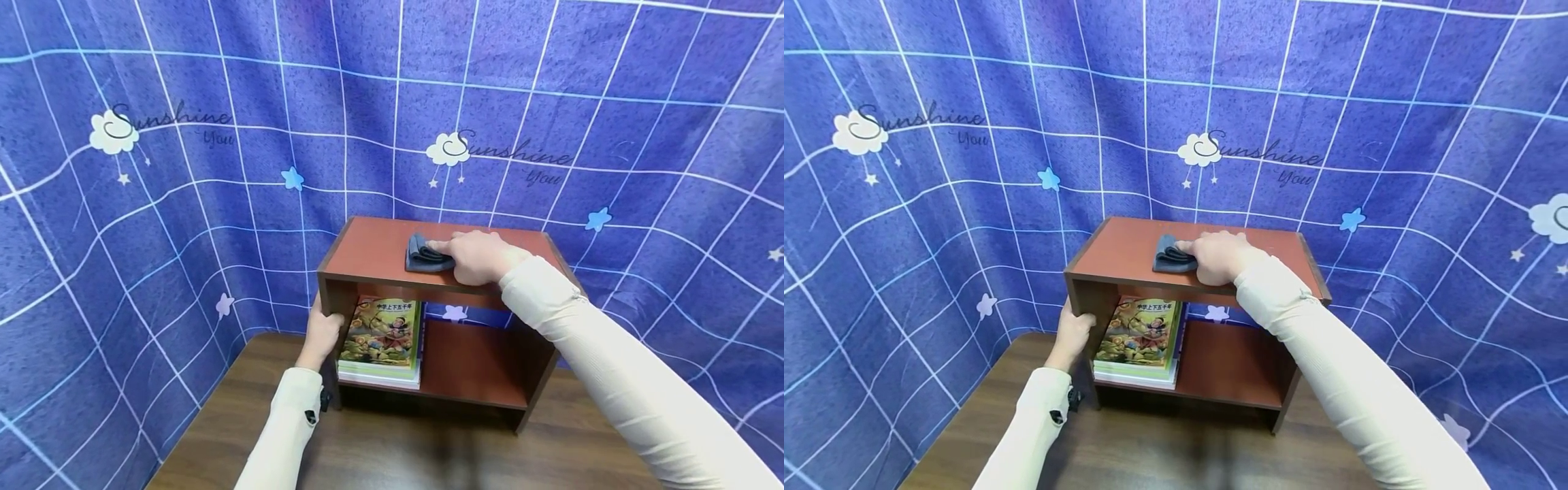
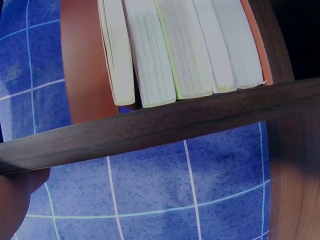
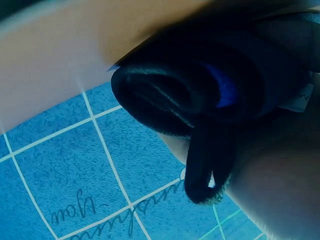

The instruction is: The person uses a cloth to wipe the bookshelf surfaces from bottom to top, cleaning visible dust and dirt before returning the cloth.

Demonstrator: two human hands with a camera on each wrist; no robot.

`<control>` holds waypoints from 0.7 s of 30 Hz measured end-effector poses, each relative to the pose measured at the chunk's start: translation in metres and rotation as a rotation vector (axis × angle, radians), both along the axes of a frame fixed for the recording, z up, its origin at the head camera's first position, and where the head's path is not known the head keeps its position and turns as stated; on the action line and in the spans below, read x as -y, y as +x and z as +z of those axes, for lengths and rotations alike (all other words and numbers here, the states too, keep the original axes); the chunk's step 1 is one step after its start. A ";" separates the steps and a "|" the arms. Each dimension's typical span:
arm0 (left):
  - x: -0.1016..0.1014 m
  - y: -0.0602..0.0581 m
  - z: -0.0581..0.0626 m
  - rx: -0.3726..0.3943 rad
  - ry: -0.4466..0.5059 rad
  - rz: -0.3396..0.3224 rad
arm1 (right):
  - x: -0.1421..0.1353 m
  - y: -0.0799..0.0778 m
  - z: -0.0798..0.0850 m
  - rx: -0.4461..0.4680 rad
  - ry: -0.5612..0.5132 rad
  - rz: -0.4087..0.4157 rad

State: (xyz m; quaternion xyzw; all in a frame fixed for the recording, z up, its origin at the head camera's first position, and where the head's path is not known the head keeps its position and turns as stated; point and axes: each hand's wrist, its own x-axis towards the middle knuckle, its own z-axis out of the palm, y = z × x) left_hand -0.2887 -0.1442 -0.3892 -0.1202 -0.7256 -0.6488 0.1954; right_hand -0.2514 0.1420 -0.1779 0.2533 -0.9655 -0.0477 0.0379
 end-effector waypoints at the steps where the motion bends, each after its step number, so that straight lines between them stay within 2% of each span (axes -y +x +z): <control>1: -0.001 0.003 0.003 -0.002 -0.007 -0.001 | 0.000 0.004 -0.001 -0.013 -0.004 0.004; 5: -0.004 0.013 0.014 -0.016 -0.019 0.000 | -0.002 0.018 -0.004 -0.048 -0.018 0.018; 8: -0.004 0.015 0.015 -0.018 -0.013 -0.001 | -0.003 0.026 -0.009 -0.077 -0.020 0.027; 12: -0.002 0.005 0.005 0.009 0.002 -0.002 | -0.006 0.032 -0.019 -0.150 -0.023 0.058; 15: 0.000 -0.005 -0.004 0.021 0.012 0.010 | -0.010 0.035 -0.027 -0.242 -0.022 0.114; 21: -0.001 -0.010 -0.011 -0.001 0.028 0.022 | -0.016 0.046 -0.039 -0.434 -0.033 0.215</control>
